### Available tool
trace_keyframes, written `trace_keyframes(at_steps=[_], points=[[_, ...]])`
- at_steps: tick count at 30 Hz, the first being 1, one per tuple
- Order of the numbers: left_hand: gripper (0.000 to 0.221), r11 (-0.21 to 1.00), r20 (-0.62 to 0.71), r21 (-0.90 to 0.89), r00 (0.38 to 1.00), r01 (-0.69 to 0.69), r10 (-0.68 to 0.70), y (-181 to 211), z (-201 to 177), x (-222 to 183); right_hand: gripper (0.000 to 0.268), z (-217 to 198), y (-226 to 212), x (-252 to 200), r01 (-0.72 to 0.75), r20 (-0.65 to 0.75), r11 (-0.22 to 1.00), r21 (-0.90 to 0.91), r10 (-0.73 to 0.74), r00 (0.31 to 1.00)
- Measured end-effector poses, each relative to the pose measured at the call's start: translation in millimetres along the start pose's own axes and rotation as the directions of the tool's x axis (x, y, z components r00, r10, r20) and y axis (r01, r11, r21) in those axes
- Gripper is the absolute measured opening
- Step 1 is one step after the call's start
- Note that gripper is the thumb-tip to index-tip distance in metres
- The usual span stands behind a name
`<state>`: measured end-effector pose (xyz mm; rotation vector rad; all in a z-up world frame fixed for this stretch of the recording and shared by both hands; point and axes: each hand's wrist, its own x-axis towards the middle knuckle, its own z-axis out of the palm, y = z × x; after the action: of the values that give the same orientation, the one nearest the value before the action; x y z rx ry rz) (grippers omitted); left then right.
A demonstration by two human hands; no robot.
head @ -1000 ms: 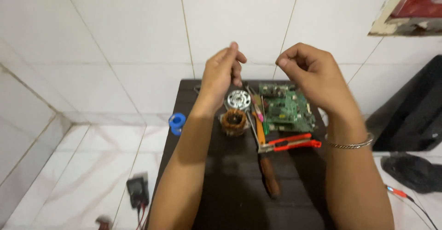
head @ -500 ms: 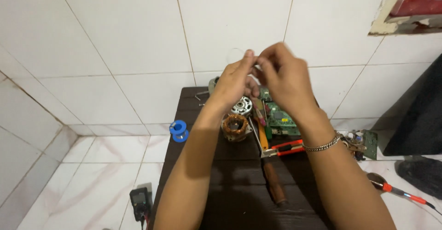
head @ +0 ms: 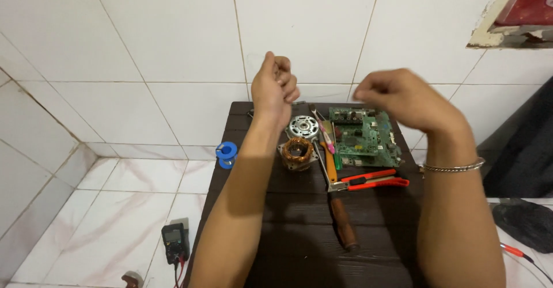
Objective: Connecting thin copper wires to a motor stator and preparing them for soldering on an electronics workbench.
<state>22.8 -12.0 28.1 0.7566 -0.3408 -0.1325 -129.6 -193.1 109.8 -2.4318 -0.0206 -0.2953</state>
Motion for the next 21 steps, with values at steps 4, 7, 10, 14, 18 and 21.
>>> trace_keyframes(at_steps=[4, 7, 10, 14, 18, 21], points=[[0.056, 0.467, 0.124, 0.866, 0.982, -0.177, 0.141, 14.2, 30.7, -37.1, 0.014, 8.3, 13.6, 8.1, 0.07, -0.164, 0.997, 0.039, -0.062, 0.985], [0.056, 0.465, 0.283, 0.841, 0.958, -0.275, 0.054, -9.8, 30.5, -33.4, 0.009, 22.0, 13.0, 10.9, 0.269, -0.235, 0.961, 0.062, -0.248, 0.94], [0.059, 0.401, 0.136, 0.914, 0.978, -0.063, -0.157, -20.9, 21.1, -18.8, 0.007, 26.8, 12.4, 15.9, 0.262, -0.332, 0.965, 0.01, -0.244, 0.911], [0.054, 0.855, 0.132, 0.519, 0.988, -0.003, -0.077, -3.3, 17.0, -21.9, 0.009, 21.0, 14.9, 13.3, 0.218, -0.352, 0.975, 0.036, -0.192, 0.916], [0.036, 0.946, 0.142, 0.32, 0.99, -0.054, 0.009, -9.2, 16.5, -19.9, 0.008, 28.3, 29.6, 27.7, 0.26, -0.497, 0.963, 0.07, -0.193, 0.846], [0.044, 0.906, 0.139, 0.417, 0.99, -0.076, 0.019, -9.9, 36.1, -34.4, 0.008, 46.8, 16.9, 30.8, 0.323, -0.589, 0.939, 0.114, -0.198, 0.784]])
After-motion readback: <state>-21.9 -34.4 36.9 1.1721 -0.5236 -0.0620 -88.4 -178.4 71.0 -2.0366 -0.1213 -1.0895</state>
